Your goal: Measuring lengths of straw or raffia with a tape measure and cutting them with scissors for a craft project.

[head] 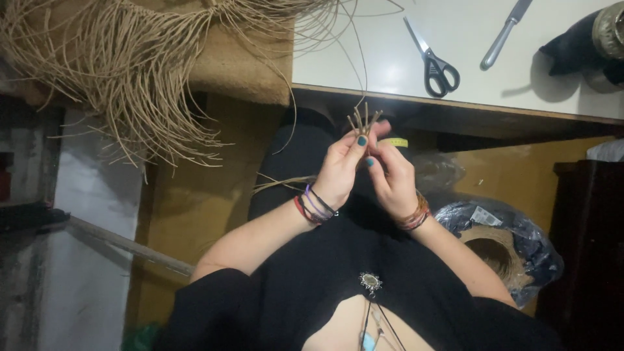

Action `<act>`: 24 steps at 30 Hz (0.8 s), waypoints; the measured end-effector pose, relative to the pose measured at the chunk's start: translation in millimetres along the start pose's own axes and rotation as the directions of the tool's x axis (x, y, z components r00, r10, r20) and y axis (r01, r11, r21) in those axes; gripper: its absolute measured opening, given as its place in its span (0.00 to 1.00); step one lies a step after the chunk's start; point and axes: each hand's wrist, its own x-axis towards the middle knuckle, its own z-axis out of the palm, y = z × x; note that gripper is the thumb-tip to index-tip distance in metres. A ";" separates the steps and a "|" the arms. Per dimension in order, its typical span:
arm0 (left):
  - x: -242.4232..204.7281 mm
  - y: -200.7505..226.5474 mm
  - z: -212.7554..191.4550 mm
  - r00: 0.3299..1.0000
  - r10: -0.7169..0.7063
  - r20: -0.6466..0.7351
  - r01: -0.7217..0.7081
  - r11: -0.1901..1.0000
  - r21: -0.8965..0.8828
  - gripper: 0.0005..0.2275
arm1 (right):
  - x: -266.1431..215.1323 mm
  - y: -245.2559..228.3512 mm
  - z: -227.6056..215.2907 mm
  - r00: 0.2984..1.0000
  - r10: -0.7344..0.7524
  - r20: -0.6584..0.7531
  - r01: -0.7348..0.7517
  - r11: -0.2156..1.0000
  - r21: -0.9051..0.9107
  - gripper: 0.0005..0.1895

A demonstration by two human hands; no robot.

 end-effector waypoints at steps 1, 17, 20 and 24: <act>2.3 -3.1 -2.4 1.000 -0.003 0.000 0.003 1.000 -0.001 0.13 | 3.3 1.6 1.4 1.000 0.003 0.000 -0.003 1.000 -0.001 0.10; 68.5 38.2 -148.4 0.849 0.096 -0.519 -0.209 0.964 -0.164 0.09 | -28.7 61.7 -70.6 0.738 0.302 0.604 -0.400 0.916 0.030 0.18; 53.1 65.3 -170.3 0.779 0.286 -0.559 -0.205 0.957 0.204 0.10 | -41.7 83.1 -105.9 0.675 0.383 0.631 -0.415 0.904 -0.104 0.15; 29.4 75.9 -213.1 0.889 0.458 -0.015 -0.025 0.081 0.996 0.06 | -36.6 91.5 -129.3 0.599 0.418 0.683 -0.375 0.900 -0.222 0.16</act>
